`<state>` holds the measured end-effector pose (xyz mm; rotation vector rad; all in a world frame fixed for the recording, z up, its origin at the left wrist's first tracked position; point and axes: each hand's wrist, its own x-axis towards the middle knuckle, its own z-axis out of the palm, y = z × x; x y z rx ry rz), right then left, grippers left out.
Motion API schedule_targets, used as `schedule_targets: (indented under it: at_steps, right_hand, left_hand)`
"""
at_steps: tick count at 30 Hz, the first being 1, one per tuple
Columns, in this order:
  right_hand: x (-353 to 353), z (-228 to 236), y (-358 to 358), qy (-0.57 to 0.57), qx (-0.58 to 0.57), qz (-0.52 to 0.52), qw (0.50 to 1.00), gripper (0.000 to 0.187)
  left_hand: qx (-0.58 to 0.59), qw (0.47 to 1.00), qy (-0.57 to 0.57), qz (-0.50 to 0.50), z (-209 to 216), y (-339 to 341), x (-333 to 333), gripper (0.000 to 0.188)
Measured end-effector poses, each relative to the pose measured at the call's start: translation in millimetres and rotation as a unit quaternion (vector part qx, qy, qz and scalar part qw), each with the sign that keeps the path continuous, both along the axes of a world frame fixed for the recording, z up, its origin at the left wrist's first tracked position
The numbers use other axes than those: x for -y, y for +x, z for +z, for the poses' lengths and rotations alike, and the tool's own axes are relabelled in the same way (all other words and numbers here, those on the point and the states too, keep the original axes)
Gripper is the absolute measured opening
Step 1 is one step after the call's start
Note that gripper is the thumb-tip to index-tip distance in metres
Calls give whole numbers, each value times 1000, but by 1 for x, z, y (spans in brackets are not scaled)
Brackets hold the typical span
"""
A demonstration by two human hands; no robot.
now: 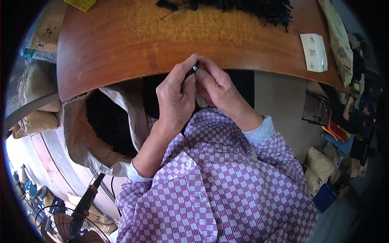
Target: Assembling small electronic connectors at a workbench.
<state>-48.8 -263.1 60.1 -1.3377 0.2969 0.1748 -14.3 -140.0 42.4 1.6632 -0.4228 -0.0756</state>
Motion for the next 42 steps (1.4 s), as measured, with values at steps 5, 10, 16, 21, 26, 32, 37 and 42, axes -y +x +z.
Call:
schedule_targets:
  at_steps: [5, 10, 16, 21, 26, 32, 37, 42]
  right_hand:
    - [5, 3, 19, 4, -16, 131, 991, 32]
    - [32, 12, 64, -315, 202, 208, 904, 34]
    - [46, -14, 121, -661, 350, 89, 657, 21]
    - [42, -28, 136, -665, 369, 105, 641, 17]
    - [20, -10, 104, -330, 296, 76, 893, 17]
    - [10, 13, 49, -165, 160, 104, 968, 17]
    - [9, 9, 9, -108, 149, 36, 982, 12]
    - [2, 6, -20, -139, 200, -39, 969, 8]
  left_hand:
    - [48, 996, 70, 29, 6, 3, -23, 33]
    - [-13, 981, 43, 190, 24, -3, -92, 29]
    - [29, 873, 426, 238, 17, -7, -171, 38]
    - [-16, 946, 225, 232, 19, -11, -139, 45]
    - [-140, 987, -2, 77, 21, 23, -59, 67]
    - [-186, 977, -97, -46, 13, 38, -20, 64]
    - [-191, 969, -118, -101, 10, 13, -12, 55]
    - [-130, 977, -126, -113, 5, -3, -9, 41]
